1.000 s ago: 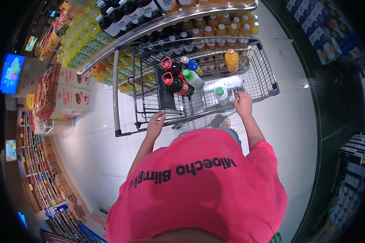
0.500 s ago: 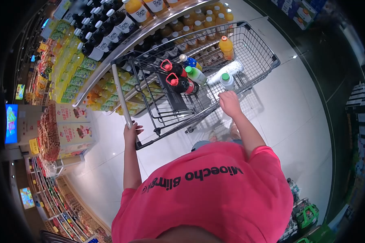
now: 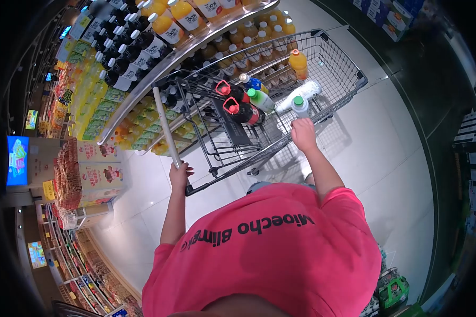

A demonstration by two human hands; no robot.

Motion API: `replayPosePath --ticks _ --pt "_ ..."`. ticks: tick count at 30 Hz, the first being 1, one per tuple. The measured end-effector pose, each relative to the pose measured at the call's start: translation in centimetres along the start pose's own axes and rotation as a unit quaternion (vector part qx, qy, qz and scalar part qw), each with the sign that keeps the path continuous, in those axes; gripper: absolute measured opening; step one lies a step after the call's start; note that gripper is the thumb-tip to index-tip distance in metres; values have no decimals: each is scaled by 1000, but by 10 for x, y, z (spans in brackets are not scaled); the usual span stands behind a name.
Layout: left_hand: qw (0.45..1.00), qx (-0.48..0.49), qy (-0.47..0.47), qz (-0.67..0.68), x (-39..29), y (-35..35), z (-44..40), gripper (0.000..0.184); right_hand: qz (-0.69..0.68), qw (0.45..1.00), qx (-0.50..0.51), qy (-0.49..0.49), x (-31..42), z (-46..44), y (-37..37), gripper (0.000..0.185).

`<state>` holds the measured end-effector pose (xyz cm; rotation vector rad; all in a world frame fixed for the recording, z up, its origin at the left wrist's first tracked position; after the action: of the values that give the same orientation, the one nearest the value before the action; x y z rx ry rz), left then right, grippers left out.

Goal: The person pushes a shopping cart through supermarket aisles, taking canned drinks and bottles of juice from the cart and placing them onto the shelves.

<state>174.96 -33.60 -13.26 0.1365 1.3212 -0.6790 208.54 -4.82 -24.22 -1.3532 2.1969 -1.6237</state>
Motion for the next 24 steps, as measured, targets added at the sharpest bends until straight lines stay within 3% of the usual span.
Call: replayPosePath --ticks 4,5,8,9,13,19,21,24 --pt "994 -37 17 -106 -5 6 2 41 -8 1000 -6 -2 -6 -3 1 6" --pt "991 -47 19 -123 -5 6 4 55 -7 1000 -9 -5 -6 -4 2 6" --pt "981 -58 42 -178 -17 14 15 70 -7 1000 -4 2 -12 -4 11 5" --pt "981 -44 77 -170 -5 13 5 83 -10 1000 1 4 -17 -5 15 5" --pt "992 -35 102 -71 -6 19 8 89 0 1000 -13 -3 -20 -9 18 5" --pt "996 8 89 -24 6 36 -2 80 41 999 1 34 -33 -17 37 11" --pt "997 16 76 -12 4 47 2 76 55 996 -11 62 -38 -18 52 19" --pt "997 33 66 16 14 63 -4 77 -46 958 -43 279 -8 -30 49 34"
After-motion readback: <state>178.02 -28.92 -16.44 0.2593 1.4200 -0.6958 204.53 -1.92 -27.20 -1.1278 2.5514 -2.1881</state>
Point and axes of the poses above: each hand's wrist, its own z-axis away from the middle knuckle, its own y-axis out of the palm, x = y × z, the point moved 3 cm from there along -z, towards the middle knuckle, and after that the axes turned 11 degrees about z, right-handed, at the moved point
